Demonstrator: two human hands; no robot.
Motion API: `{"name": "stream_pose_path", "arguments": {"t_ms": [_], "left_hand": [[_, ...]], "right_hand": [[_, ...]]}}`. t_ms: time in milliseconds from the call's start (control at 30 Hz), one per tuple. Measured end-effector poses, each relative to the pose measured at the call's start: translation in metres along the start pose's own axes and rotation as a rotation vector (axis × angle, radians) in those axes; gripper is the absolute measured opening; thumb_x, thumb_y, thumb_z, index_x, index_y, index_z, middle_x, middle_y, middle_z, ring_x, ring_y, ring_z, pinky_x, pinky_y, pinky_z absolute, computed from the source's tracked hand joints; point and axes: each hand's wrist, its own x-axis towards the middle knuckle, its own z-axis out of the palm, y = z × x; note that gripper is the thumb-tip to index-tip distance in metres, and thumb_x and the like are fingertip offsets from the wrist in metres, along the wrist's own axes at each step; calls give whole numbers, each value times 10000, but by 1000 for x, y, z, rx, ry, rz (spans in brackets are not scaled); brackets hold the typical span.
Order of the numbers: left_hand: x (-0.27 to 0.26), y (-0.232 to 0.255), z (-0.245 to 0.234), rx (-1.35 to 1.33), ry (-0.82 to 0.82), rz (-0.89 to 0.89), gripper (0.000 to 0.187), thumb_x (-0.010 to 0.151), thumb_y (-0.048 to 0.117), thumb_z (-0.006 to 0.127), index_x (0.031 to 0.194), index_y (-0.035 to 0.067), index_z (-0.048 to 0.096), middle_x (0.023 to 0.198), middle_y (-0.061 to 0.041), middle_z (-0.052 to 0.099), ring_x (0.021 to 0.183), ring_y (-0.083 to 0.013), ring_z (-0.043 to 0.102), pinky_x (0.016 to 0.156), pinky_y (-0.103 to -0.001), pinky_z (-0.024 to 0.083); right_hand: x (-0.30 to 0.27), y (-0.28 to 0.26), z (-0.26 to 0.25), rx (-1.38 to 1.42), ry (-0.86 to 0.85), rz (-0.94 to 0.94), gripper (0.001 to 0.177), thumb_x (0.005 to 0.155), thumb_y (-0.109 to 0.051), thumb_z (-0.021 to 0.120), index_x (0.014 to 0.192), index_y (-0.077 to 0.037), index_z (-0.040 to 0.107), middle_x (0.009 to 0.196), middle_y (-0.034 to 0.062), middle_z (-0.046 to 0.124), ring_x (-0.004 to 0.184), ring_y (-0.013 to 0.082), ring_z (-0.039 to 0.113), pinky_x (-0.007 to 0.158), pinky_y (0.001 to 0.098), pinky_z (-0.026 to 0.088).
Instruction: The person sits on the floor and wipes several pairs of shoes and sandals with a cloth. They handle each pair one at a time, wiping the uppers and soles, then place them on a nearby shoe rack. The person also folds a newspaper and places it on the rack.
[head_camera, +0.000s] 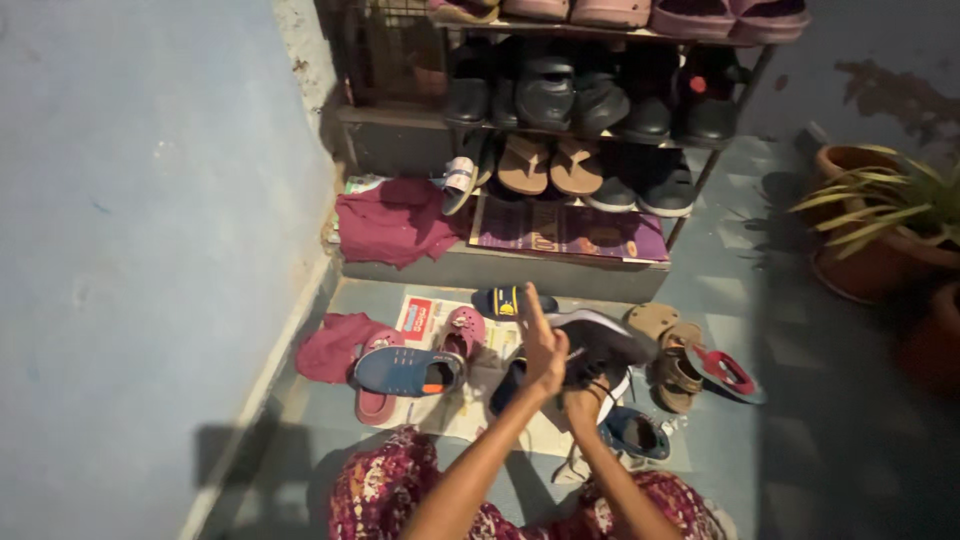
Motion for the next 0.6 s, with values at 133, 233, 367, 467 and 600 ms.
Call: {"name": "stream_pose_path", "arguments": {"t_ms": [133, 233, 367, 467, 600], "left_hand": [[-12, 6, -20, -74, 42, 25, 968, 1025, 671, 311, 1652, 18, -35, 1742, -221, 9, 1612, -335, 42, 1277, -459, 31], [-34, 2, -20, 419, -183, -9, 972, 1001, 681, 284, 1645, 22, -28, 1752, -208, 86, 1626, -340, -19, 1246, -522, -89], [-28, -23, -10, 142, -99, -260, 986, 986, 726, 276, 1661, 71, -18, 1564, -313, 177, 1441, -443, 150, 1141, -572, 36], [-55, -45, -20, 249, -178, -390, 943, 1002, 675, 358, 1687, 113, 37, 1356, -408, 409, 1242, -556, 392, 1049, -636, 267], [-94, -61, -43, 672, -265, 57, 803, 1066, 549, 458, 1624, 14, 241, 1600, -280, 396, 1428, -438, 412, 1135, -551, 314]], "right_hand": [[-8, -9, -9, 360, -92, 202, 272, 934, -271, 688, 1018, -17, 736, 1011, 227, 751, 976, 397, 711, 936, 467, 539], [-23, -6, -25, 497, -68, 59, 312, 782, -113, 626, 1052, 14, 715, 956, 261, 728, 934, 442, 680, 883, 489, 534], [-17, -12, -33, 586, -42, 104, 263, 807, -62, 659, 1050, 15, 723, 932, 265, 729, 885, 453, 688, 807, 510, 523], [-39, -10, -31, 553, -288, 212, 258, 758, -73, 636, 974, 22, 739, 894, 275, 739, 875, 417, 736, 823, 476, 568], [-54, 1, -37, 271, -544, 58, 293, 797, -241, 666, 912, 23, 720, 844, 245, 755, 833, 399, 739, 807, 481, 572]]}}
